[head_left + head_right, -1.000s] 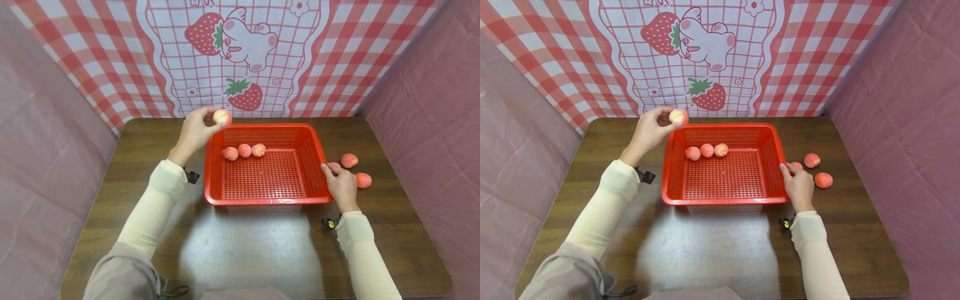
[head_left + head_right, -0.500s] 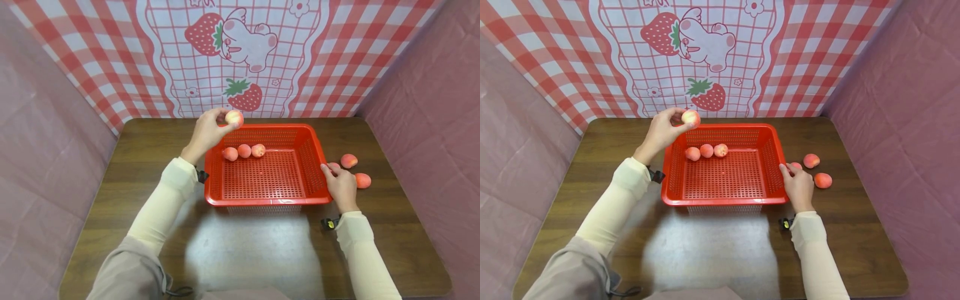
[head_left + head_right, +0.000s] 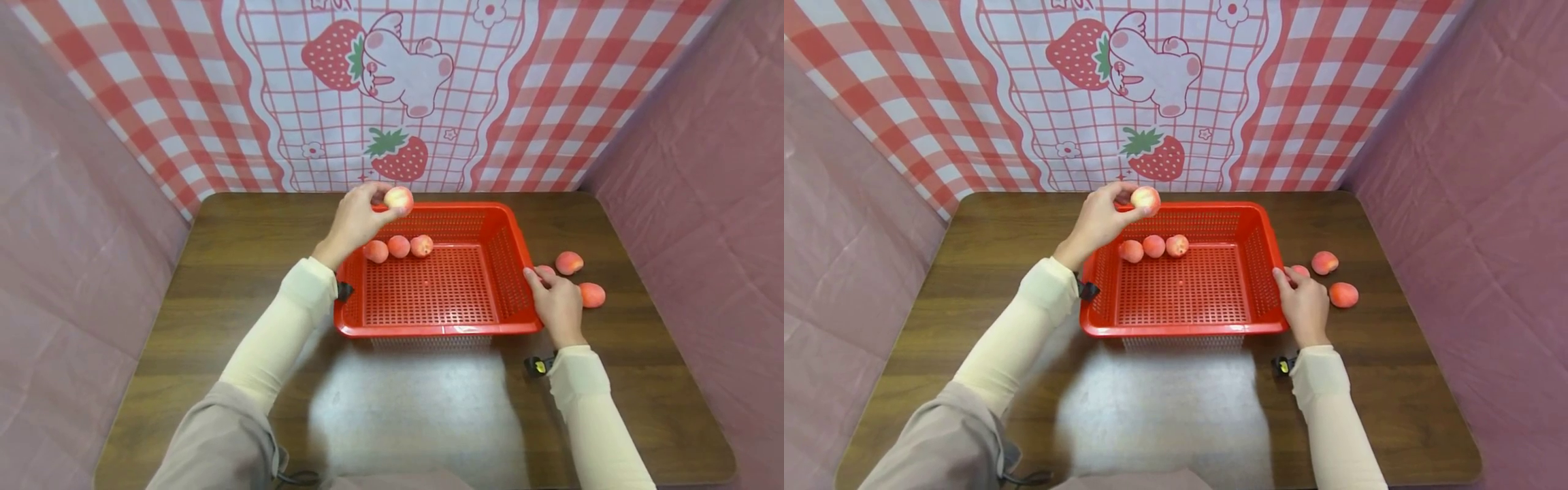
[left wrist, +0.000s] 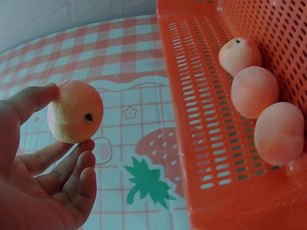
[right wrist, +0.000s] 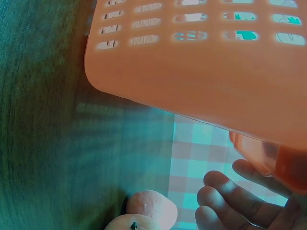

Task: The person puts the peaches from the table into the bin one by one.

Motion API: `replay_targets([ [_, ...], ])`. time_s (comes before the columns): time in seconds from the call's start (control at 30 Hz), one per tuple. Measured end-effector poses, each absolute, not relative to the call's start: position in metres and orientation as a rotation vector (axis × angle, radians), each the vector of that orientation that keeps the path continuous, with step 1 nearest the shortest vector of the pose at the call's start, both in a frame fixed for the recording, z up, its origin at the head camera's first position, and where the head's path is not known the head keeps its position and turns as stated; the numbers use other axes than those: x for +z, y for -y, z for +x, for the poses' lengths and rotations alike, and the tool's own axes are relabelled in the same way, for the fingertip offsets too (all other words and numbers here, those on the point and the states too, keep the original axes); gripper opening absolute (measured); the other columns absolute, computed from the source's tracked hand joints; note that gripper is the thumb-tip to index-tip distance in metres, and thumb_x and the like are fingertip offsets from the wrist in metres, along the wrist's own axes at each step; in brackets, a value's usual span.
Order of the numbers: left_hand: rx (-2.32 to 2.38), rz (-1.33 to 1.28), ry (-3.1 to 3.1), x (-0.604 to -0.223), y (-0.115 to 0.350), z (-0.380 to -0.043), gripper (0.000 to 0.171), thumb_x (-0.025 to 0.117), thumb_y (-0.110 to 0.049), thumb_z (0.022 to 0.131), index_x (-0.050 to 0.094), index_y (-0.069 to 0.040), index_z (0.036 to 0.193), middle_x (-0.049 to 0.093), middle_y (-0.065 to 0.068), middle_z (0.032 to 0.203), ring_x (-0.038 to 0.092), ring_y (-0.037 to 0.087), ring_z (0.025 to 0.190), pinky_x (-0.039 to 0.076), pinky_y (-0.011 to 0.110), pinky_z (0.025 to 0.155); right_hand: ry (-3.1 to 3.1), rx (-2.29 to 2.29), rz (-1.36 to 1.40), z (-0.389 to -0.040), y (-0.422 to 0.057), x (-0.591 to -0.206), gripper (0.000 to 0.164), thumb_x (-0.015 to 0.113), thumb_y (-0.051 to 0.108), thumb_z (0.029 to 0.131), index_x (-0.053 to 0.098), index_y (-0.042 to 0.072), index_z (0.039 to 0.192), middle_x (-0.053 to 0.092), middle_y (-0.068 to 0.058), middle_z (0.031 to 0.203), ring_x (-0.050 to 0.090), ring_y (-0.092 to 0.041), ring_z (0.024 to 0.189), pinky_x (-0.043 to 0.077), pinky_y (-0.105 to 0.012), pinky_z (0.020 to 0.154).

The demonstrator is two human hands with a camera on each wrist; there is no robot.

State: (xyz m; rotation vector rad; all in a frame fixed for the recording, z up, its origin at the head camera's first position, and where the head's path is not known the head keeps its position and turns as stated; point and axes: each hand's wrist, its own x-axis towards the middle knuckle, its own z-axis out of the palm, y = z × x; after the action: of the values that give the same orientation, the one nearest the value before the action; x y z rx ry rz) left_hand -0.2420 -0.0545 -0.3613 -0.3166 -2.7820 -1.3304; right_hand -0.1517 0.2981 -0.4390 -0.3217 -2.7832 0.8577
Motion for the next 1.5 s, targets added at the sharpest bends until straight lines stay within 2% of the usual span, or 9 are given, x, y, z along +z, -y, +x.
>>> replay_targets([
  [0.23, -1.250, -0.337, 2.835, -0.372, 0.043, -0.246, 0.053, 0.072, -0.045, 0.085, 0.061, -0.014, 0.126, 0.064, 0.004, 0.121, 0.056, 0.021, 0.109, 0.048, 0.038, 0.094, 2.791, 0.869, -0.337, -0.150, -0.298, -0.438, 0.048, 0.055, 0.042, 0.097, 0.068, 0.002, 0.121, 0.070, -0.023, 0.108, 0.063, -0.046, 0.095, 0.049, -0.051, 0.082],
  [0.47, -1.053, -0.407, 2.912, -0.382, 0.032, -0.248, 0.056, 0.068, -0.046, 0.089, 0.057, -0.013, 0.133, 0.061, 0.006, 0.129, 0.051, 0.025, 0.121, 0.045, 0.041, 0.100, 2.799, 0.883, -0.346, -0.150, -0.297, -0.435, 0.047, 0.056, 0.041, 0.097, 0.067, 0.004, 0.123, 0.069, -0.023, 0.109, 0.062, -0.047, 0.098, 0.048, -0.053, 0.086],
  [0.7, -1.047, -0.447, 2.940, -0.391, 0.022, -0.250, 0.054, 0.069, -0.047, 0.088, 0.058, -0.014, 0.130, 0.062, 0.003, 0.124, 0.051, 0.023, 0.111, 0.046, 0.039, 0.093, 2.803, 0.897, -0.349, -0.151, -0.299, -0.435, 0.048, 0.055, 0.042, 0.097, 0.065, 0.004, 0.125, 0.069, -0.023, 0.112, 0.062, -0.046, 0.099, 0.049, -0.052, 0.085],
  [0.9, -1.003, -0.504, 2.962, -0.399, 0.014, -0.251, 0.052, 0.068, -0.045, 0.089, 0.059, -0.012, 0.129, 0.064, 0.004, 0.124, 0.053, 0.023, 0.109, 0.046, 0.040, 0.093, 2.807, 0.897, -0.353, -0.151, -0.300, -0.437, 0.050, 0.054, 0.044, 0.098, 0.065, 0.004, 0.126, 0.069, -0.022, 0.113, 0.063, -0.045, 0.098, 0.049, -0.051, 0.084],
  [1.17, -0.915, -0.561, 3.005, -0.412, 0.004, -0.255, 0.050, 0.068, -0.042, 0.090, 0.060, -0.010, 0.128, 0.064, 0.006, 0.121, 0.053, 0.026, 0.113, 0.048, 0.042, 0.094, 2.838, 0.882, -0.376, -0.151, -0.300, -0.437, 0.052, 0.052, 0.047, 0.098, 0.065, 0.005, 0.127, 0.070, -0.023, 0.111, 0.062, -0.042, 0.091, 0.044, -0.036, 0.070],
  [1.33, -0.938, -0.587, 3.012, -0.415, -0.002, -0.257, 0.052, 0.066, -0.045, 0.090, 0.060, -0.011, 0.129, 0.065, 0.006, 0.121, 0.053, 0.026, 0.114, 0.049, 0.042, 0.093, 2.845, 0.891, -0.376, -0.151, -0.301, -0.436, 0.053, 0.052, 0.047, 0.098, 0.063, 0.006, 0.129, 0.068, -0.023, 0.114, 0.062, -0.042, 0.094, 0.045, -0.038, 0.072],
  [1.5, -0.963, -0.625, 3.029, -0.421, -0.010, -0.261, 0.049, 0.068, -0.042, 0.089, 0.062, -0.011, 0.127, 0.066, 0.004, 0.114, 0.055, 0.023, 0.106, 0.048, 0.039, 0.091, 2.836, 0.892, -0.369, -0.151, -0.300, -0.436, 0.053, 0.052, 0.047, 0.098, 0.063, 0.006, 0.128, 0.069, -0.023, 0.113, 0.062, -0.043, 0.092, 0.045, -0.040, 0.073],
])
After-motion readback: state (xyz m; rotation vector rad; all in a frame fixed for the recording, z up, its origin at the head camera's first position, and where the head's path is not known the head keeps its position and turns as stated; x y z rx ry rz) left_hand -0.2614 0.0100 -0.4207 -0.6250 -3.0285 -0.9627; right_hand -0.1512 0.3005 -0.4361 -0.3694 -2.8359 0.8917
